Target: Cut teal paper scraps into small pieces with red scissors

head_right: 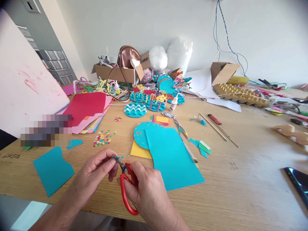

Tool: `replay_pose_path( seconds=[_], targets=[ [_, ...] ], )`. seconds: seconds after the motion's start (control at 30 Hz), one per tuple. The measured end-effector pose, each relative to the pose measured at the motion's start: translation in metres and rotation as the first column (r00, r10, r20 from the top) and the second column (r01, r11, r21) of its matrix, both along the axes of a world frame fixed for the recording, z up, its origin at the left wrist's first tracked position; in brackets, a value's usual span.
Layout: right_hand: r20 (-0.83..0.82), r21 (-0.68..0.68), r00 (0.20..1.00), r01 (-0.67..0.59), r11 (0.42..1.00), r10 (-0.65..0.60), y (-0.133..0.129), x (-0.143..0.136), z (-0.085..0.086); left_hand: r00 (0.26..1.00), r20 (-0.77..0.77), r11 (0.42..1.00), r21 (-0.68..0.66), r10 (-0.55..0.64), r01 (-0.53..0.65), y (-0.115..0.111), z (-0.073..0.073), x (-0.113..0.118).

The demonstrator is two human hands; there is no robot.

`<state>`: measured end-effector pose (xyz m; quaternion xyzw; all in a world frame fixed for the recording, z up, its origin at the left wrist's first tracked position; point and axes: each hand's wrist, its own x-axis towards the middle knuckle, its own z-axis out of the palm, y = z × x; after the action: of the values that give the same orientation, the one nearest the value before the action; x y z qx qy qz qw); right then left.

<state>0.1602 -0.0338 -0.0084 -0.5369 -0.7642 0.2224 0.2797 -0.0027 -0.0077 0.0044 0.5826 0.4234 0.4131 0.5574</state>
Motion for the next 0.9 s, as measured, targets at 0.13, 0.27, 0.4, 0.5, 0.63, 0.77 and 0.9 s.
replay_pose_path(
  seconds=[0.13, 0.27, 0.4, 0.5, 0.63, 0.77, 0.9],
  targets=[
    [0.005, -0.005, 1.0, 0.01, 1.0, -0.009, -0.001, 0.001, 0.001, 1.0, 0.008, 1.0, -0.01, 0.009, -0.009, -0.001, 0.0, 0.0],
    [0.018, -0.007, 1.0, 0.009, 1.0, -0.009, -0.001, 0.001, 0.001, 1.0, 0.023, 1.0, -0.016, 0.016, -0.016, -0.001, -0.002, -0.001],
    [0.022, -0.01, 1.0, 0.01, 1.0, -0.01, 0.0, 0.001, -0.002, 0.999, 0.035, 0.999, -0.029, 0.023, -0.022, -0.001, -0.005, -0.003],
    [0.016, -0.016, 1.0, 0.001, 1.0, -0.001, 0.0, 0.002, -0.004, 0.999, 0.029, 0.999, -0.032, 0.026, -0.025, -0.001, -0.005, -0.004],
    [-0.005, -0.043, 1.0, -0.008, 0.999, 0.008, 0.001, 0.001, -0.003, 1.0, 0.018, 0.999, -0.025, 0.024, -0.024, -0.002, -0.005, -0.004],
    [-0.024, -0.109, 0.999, -0.029, 0.994, 0.026, 0.0, -0.001, 0.002, 0.997, 0.052, 0.998, -0.032, 0.051, -0.049, -0.003, -0.005, -0.002],
    [-0.015, -0.139, 0.999, -0.034, 0.99, 0.032, -0.001, -0.003, 0.007, 0.988, 0.113, 0.994, -0.044, 0.101, -0.097, -0.005, -0.006, 0.001]
  ],
)
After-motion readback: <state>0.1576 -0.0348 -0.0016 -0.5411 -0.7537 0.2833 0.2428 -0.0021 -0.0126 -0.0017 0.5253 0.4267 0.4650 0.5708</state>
